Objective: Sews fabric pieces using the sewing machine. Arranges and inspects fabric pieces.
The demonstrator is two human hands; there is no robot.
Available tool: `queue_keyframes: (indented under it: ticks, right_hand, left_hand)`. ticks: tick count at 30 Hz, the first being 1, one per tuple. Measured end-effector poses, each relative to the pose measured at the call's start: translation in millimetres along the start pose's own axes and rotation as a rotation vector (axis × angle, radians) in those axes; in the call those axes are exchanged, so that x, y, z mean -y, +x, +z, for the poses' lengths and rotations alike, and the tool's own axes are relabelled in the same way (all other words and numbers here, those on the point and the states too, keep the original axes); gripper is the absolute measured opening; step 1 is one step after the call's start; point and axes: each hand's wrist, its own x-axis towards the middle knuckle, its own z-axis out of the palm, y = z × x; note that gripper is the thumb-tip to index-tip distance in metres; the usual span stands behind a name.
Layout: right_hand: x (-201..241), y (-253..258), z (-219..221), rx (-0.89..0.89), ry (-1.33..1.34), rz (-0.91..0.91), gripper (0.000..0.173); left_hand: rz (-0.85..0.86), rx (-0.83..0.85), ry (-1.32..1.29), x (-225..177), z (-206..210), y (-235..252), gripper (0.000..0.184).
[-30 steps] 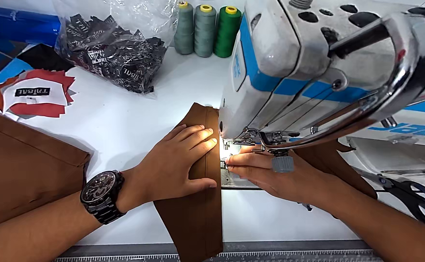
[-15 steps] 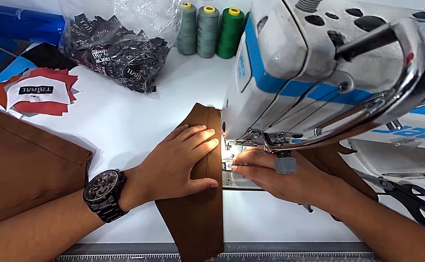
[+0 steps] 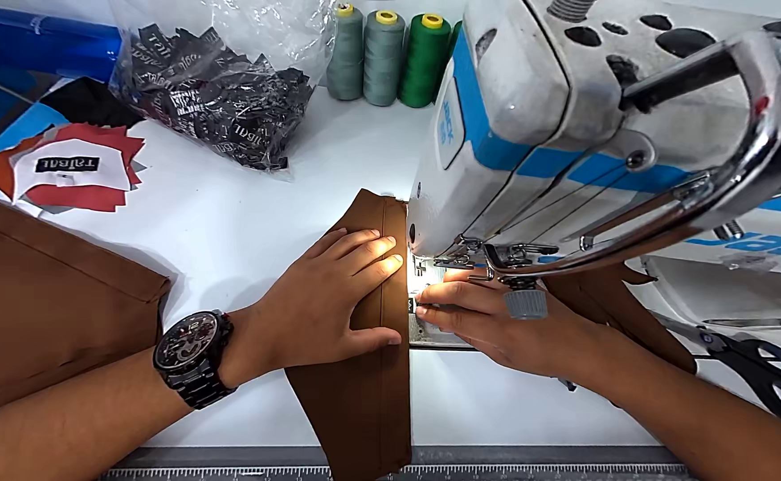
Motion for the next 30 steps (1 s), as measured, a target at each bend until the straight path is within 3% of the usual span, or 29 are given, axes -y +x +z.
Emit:
queue_keyframes:
  ticks: [30]
  right_hand:
    - [4.3, 5.8, -4.1, -0.045, -0.02, -0.015, 0.029]
  left_hand:
    - [0.009, -0.025, 0.001, -0.5, 0.4, 0.1, 0.079]
